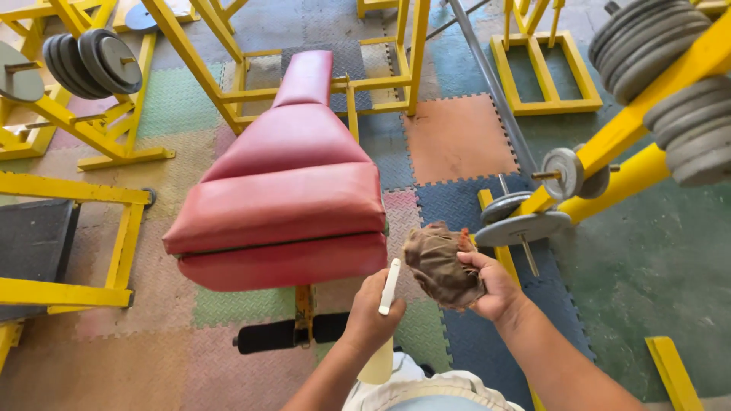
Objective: Cleaning and wiping down various gym equipment using a spray bottle and a cloth.
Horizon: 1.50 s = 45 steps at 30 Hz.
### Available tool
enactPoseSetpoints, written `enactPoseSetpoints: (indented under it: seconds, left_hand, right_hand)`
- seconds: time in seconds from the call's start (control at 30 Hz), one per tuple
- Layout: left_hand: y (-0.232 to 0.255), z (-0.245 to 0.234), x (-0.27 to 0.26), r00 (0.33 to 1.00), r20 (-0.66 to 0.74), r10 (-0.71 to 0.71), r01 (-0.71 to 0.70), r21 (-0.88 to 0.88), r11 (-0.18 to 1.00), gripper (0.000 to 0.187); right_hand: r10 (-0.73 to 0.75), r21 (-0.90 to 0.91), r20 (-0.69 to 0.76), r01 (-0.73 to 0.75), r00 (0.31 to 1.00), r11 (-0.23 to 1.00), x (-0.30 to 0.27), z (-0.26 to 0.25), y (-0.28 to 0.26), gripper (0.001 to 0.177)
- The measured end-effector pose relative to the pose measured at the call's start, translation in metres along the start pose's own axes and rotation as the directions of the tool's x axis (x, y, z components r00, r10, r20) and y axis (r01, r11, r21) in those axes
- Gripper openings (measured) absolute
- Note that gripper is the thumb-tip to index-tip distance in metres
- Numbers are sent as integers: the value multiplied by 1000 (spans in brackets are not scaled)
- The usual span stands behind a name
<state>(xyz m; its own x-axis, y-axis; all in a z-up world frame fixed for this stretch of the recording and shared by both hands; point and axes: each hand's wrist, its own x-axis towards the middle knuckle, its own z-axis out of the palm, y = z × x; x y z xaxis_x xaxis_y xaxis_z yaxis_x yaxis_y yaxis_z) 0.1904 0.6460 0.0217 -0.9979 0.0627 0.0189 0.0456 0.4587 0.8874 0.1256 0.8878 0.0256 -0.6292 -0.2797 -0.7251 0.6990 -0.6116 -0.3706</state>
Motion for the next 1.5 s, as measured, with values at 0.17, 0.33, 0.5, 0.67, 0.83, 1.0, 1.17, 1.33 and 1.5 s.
enactPoseSetpoints:
  seconds: [0.17,0.33,0.5,0.67,0.83,1.0,1.17,1.33,1.5]
  left_hand:
    - [-11,-17,35,998,13,-67,66,25,997,47]
    - [-19,-44,54,995,96,22,-13,-92,996,72]
    - [-33,-47,58,993,98,66,-57,-92,994,78]
    - [-27,-54,68,977,198,-78,86,-36,996,79]
    - [-43,-48,72,979,174,-108,108,9,994,58]
    - [-33,-51,82,1000,-8,-30,29,-48,998,74]
    - [-19,-59,97,1000,1,-17,17,-21,1000,91]
    - [1,-61,113,991,4,-130,130,-120,984,61]
    - [-9,-49,123,986,-72,-147,131,-197,972,57]
  right_hand:
    - [41,82,3,-41,999,996,61,6,-30,46]
    - [-103,16,11,102,995,995,74,61,-39,45]
    - [-61,51,-3,61,998,997,68,94,-42,52]
    - [-56,34,2,56,998,998,88,88,-53,56]
    - [-8,-21,-4,8,1000,1000,112,105,-65,59]
    - [37,-73,98,-30,995,997,143,136,-82,57]
    - [97,-132,179,-74,979,989,148,177,-96,62]
    - [125,-162,133,-103,983,981,178,166,-106,55]
    - [144,-105,123,-132,982,986,190,153,-116,55]
